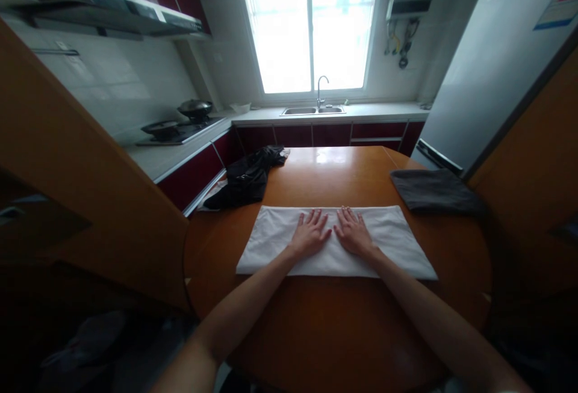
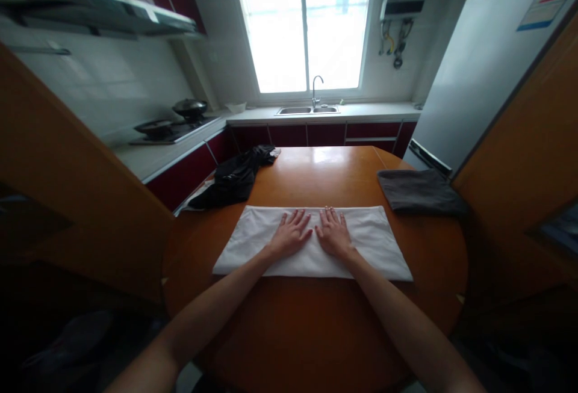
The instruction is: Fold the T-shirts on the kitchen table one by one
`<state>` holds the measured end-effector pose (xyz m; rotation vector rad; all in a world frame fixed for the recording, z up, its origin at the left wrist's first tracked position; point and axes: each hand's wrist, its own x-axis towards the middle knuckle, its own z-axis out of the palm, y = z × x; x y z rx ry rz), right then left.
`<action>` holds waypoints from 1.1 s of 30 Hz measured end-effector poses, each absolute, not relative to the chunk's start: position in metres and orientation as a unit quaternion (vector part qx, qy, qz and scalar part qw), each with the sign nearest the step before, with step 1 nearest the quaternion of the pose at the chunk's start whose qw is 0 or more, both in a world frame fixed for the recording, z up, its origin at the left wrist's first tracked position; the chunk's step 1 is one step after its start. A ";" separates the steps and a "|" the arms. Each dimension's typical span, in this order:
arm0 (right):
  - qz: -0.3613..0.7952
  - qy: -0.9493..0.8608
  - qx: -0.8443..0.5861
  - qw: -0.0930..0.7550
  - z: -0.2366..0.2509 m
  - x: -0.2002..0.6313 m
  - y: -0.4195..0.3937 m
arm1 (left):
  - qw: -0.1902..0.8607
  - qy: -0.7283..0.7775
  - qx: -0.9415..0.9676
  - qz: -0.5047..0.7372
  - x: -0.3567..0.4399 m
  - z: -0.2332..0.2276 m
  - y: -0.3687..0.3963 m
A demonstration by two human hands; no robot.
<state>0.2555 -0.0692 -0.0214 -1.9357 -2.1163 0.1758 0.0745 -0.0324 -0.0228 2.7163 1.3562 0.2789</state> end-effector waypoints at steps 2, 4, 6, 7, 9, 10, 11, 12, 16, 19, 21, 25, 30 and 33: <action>0.060 -0.730 -0.669 0.127 -0.023 0.257 -0.070 | 0.048 0.444 0.891 0.086 0.073 -0.021 -0.031; 0.057 -0.731 -0.668 0.125 -0.024 0.259 -0.069 | 0.048 0.448 0.889 0.081 0.069 -0.018 -0.027; 0.055 -0.728 -0.673 0.122 -0.024 0.264 -0.067 | 0.038 0.466 0.880 0.082 0.058 -0.015 -0.020; 0.053 -0.724 -0.678 0.119 -0.024 0.268 -0.067 | 0.033 0.481 0.872 0.081 0.049 -0.014 -0.015; 0.045 -0.709 -0.695 0.111 -0.025 0.280 -0.066 | 0.032 0.525 0.848 0.072 0.023 -0.010 -0.002; 0.040 -0.701 -0.705 0.106 -0.026 0.290 -0.067 | 0.036 0.546 0.834 0.063 0.008 -0.009 0.005; 0.035 -0.690 -0.715 0.102 -0.027 0.301 -0.067 | 0.038 0.564 0.823 0.055 -0.007 -0.008 0.011; 0.030 -0.679 -0.727 0.096 -0.029 0.314 -0.068 | 0.039 0.575 0.815 0.052 -0.021 -0.007 0.016; 0.007 -0.619 -0.782 0.074 -0.036 0.368 -0.072 | 0.044 0.608 0.792 0.042 -0.056 -0.008 0.030; 0.009 -0.569 -0.819 0.080 -0.036 0.393 -0.075 | 0.042 0.620 0.783 0.035 -0.059 -0.007 0.034; 0.007 -0.545 -0.833 0.101 -0.029 0.394 -0.076 | 0.023 0.625 0.779 0.043 -0.052 -0.004 0.033; -0.051 -0.554 -0.813 0.174 -0.009 0.357 -0.080 | -0.026 0.566 0.818 0.099 -0.011 0.002 0.013; 0.013 -0.677 -0.708 0.201 -0.004 0.287 -0.088 | 0.006 0.409 0.907 0.105 0.058 -0.009 -0.034; 0.061 -0.721 -0.670 0.165 -0.010 0.266 -0.094 | 0.022 0.380 0.921 0.079 0.075 -0.018 -0.048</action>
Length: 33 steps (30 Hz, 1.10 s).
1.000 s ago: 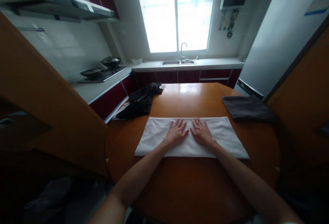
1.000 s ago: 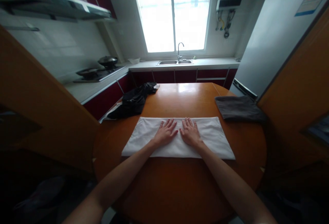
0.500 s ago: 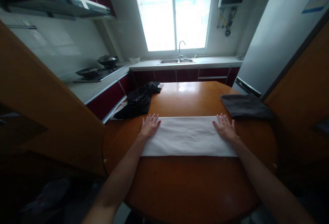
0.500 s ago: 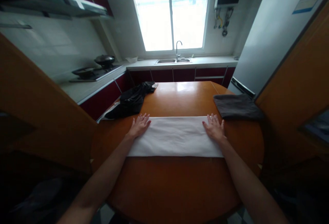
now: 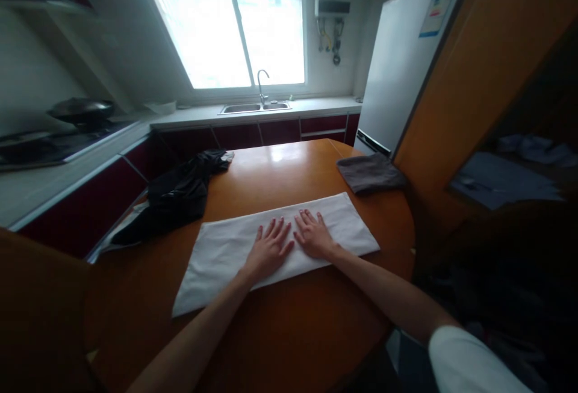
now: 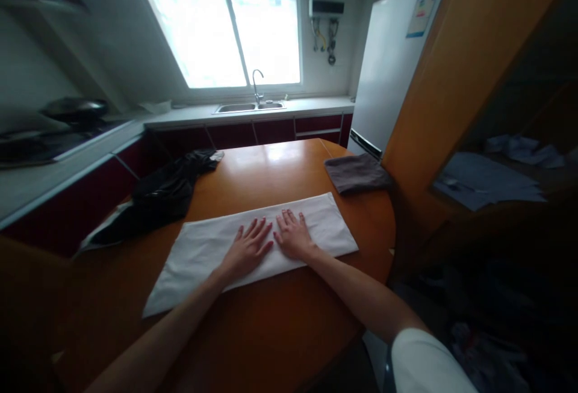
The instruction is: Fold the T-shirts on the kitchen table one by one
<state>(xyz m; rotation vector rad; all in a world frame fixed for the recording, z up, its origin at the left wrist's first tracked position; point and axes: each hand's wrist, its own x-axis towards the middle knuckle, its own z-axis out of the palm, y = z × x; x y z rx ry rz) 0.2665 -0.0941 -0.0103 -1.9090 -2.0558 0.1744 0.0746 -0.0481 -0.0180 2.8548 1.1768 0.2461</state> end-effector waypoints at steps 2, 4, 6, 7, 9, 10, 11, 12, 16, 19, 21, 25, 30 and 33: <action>0.078 -0.726 -0.667 0.151 -0.012 0.264 -0.096 | 0.026 0.379 0.923 0.067 0.076 -0.021 -0.049; 0.079 -0.722 -0.670 0.151 -0.012 0.265 -0.097 | 0.023 0.383 0.922 0.060 0.074 -0.021 -0.047; 0.076 -0.721 -0.671 0.154 -0.011 0.267 -0.096 | 0.018 0.384 0.921 0.058 0.073 -0.020 -0.045; 0.075 -0.721 -0.671 0.154 -0.011 0.267 -0.096 | 0.016 0.384 0.921 0.057 0.073 -0.020 -0.044; 0.073 -0.722 -0.670 0.155 -0.011 0.268 -0.096 | 0.013 0.383 0.922 0.054 0.074 -0.020 -0.044; 0.071 -0.724 -0.669 0.155 -0.012 0.268 -0.096 | 0.013 0.383 0.922 0.052 0.074 -0.020 -0.044; 0.069 -0.725 -0.668 0.155 -0.012 0.268 -0.096 | 0.013 0.383 0.922 0.050 0.074 -0.021 -0.044; 0.066 -0.725 -0.667 0.154 -0.012 0.268 -0.096 | 0.012 0.382 0.923 0.051 0.074 -0.022 -0.044; 0.058 -0.726 -0.670 0.146 -0.007 0.268 -0.099 | 0.007 0.376 0.924 0.063 0.074 -0.023 -0.046; 0.029 -0.732 -0.664 0.153 -0.004 0.260 -0.109 | 0.003 0.380 0.922 0.069 0.074 -0.024 -0.047; 0.011 -0.749 -0.643 0.160 -0.005 0.252 -0.120 | 0.001 0.382 0.921 0.070 0.073 -0.025 -0.047; 0.036 -0.764 -0.626 0.153 -0.011 0.239 -0.137 | -0.002 0.377 0.923 0.073 0.072 -0.027 -0.048; 0.076 -0.754 -0.637 0.143 -0.011 0.240 -0.134 | 0.004 0.380 0.922 0.080 0.072 -0.026 -0.048; 0.093 -0.746 -0.647 0.126 -0.011 0.253 -0.126 | 0.014 0.384 0.920 0.076 0.072 -0.025 -0.047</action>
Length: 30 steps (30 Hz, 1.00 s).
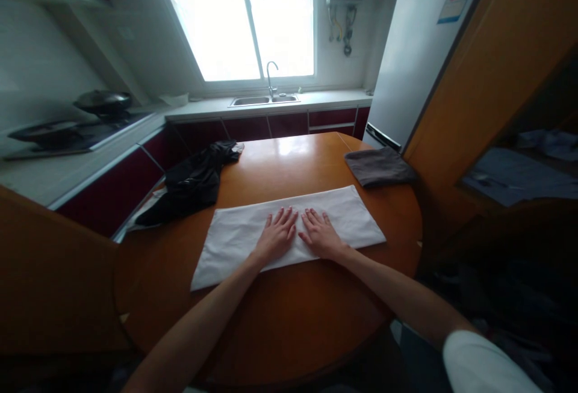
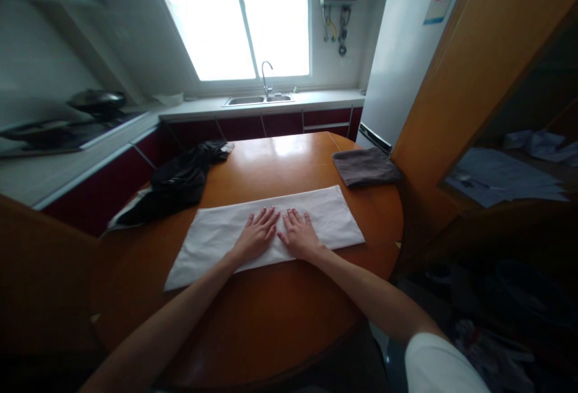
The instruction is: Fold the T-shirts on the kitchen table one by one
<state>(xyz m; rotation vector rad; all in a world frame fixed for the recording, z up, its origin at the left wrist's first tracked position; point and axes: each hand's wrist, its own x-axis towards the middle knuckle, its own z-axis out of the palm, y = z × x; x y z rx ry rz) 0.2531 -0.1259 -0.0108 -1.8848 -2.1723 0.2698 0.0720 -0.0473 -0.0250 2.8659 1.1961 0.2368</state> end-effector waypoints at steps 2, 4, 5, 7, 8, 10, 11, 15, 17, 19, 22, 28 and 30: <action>0.086 -0.724 -0.675 0.114 -0.013 0.273 -0.119 | 0.019 0.387 0.919 0.072 0.072 -0.024 -0.048; 0.069 -0.684 -0.719 0.105 -0.015 0.301 -0.112 | 0.026 0.389 0.918 0.072 0.072 -0.022 -0.048; 0.062 -0.658 -0.744 0.102 -0.016 0.317 -0.110 | 0.029 0.391 0.917 0.072 0.073 -0.022 -0.048; 0.050 -0.602 -0.790 0.103 -0.017 0.348 -0.106 | 0.035 0.392 0.916 0.072 0.073 -0.020 -0.049; 0.045 -0.570 -0.813 0.110 -0.017 0.361 -0.104 | 0.037 0.392 0.916 0.071 0.073 -0.019 -0.050; 0.030 -0.520 -0.844 0.128 -0.016 0.373 -0.102 | 0.042 0.392 0.916 0.069 0.073 -0.018 -0.050; 0.017 -0.511 -0.848 0.138 -0.015 0.373 -0.101 | 0.045 0.392 0.916 0.068 0.073 -0.017 -0.051; -0.037 -0.589 -0.789 0.168 -0.018 0.339 -0.098 | 0.055 0.391 0.916 0.071 0.072 -0.016 -0.054; -0.029 -0.634 -0.756 0.158 -0.023 0.317 -0.096 | 0.060 0.389 0.916 0.076 0.073 -0.016 -0.057; -0.011 -0.654 -0.744 0.137 -0.029 0.304 -0.096 | 0.068 0.386 0.916 0.083 0.073 -0.016 -0.058; 0.000 -0.655 -0.746 0.119 -0.037 0.301 -0.095 | 0.077 0.399 0.908 0.101 0.069 -0.014 -0.054; -0.013 -0.656 -0.746 0.113 -0.048 0.310 -0.091 | 0.045 0.518 0.849 0.093 0.033 -0.012 -0.026; -0.013 -0.657 -0.746 0.109 -0.048 0.310 -0.091 | 0.055 0.524 0.846 0.081 0.022 -0.014 -0.020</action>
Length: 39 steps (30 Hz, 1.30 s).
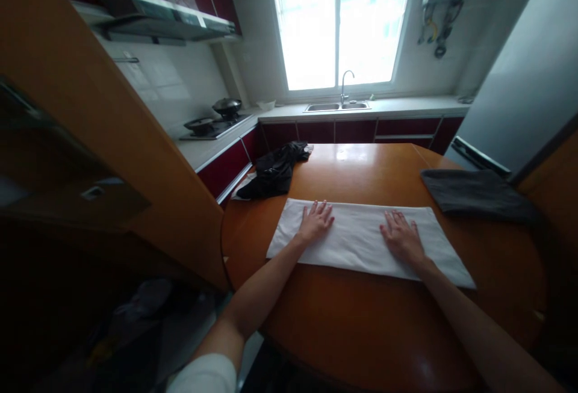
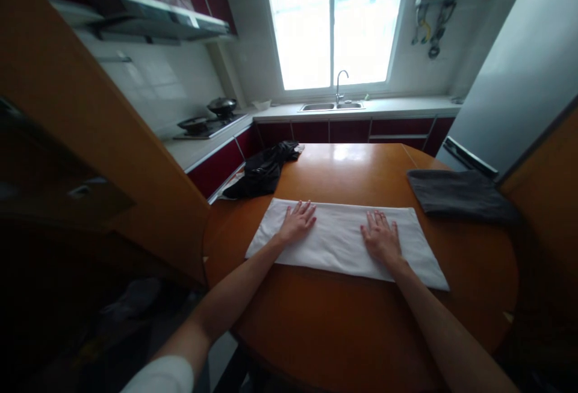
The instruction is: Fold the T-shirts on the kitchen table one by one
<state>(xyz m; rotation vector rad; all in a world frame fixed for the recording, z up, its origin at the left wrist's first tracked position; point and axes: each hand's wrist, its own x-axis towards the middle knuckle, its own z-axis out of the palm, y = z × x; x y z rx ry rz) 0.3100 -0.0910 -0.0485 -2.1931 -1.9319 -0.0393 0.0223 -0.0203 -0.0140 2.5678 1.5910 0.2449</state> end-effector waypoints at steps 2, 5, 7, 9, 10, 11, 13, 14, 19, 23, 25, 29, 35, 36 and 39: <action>-0.012 -0.656 -0.747 0.105 -0.048 0.310 -0.091 | 0.059 0.517 0.850 0.085 0.018 -0.016 -0.018; -0.011 -0.656 -0.748 0.105 -0.047 0.309 -0.092 | 0.060 0.534 0.837 0.106 0.016 -0.017 -0.017; -0.011 -0.657 -0.746 0.109 -0.047 0.310 -0.092 | 0.063 0.556 0.822 0.107 0.016 -0.016 -0.016; -0.010 -0.657 -0.745 0.112 -0.047 0.310 -0.092 | 0.062 0.566 0.816 0.099 0.014 -0.013 -0.015; -0.010 -0.657 -0.745 0.114 -0.047 0.310 -0.092 | 0.060 0.565 0.818 0.094 0.013 -0.012 -0.015; -0.010 -0.656 -0.746 0.116 -0.046 0.310 -0.092 | 0.058 0.563 0.819 0.090 0.011 -0.010 -0.014; -0.004 -0.653 -0.748 0.119 -0.044 0.308 -0.092 | 0.051 0.566 0.818 0.088 0.007 -0.008 -0.013; 0.001 -0.651 -0.750 0.119 -0.042 0.308 -0.093 | 0.047 0.572 0.814 0.086 0.004 -0.008 -0.011; 0.033 -0.644 -0.752 0.134 -0.030 0.304 -0.094 | 0.006 0.592 0.803 0.073 -0.018 -0.012 0.006; 0.050 -0.641 -0.752 0.146 -0.022 0.305 -0.092 | -0.006 0.620 0.781 0.076 -0.028 -0.020 0.021; 0.056 -0.636 -0.756 0.146 -0.019 0.309 -0.093 | -0.001 0.621 0.780 0.069 -0.029 -0.023 0.024; 0.051 -0.610 -0.777 0.148 -0.016 0.324 -0.093 | 0.007 0.618 0.784 0.063 -0.028 -0.020 0.025; 0.039 -0.547 -0.820 0.164 -0.020 0.354 -0.090 | 0.017 0.626 0.777 0.063 -0.026 -0.012 0.023; 0.042 -0.539 -0.825 0.166 -0.020 0.358 -0.089 | 0.019 0.626 0.777 0.064 -0.026 -0.012 0.023; 0.056 -0.513 -0.837 0.180 -0.021 0.367 -0.087 | 0.016 0.624 0.778 0.073 -0.026 -0.014 0.023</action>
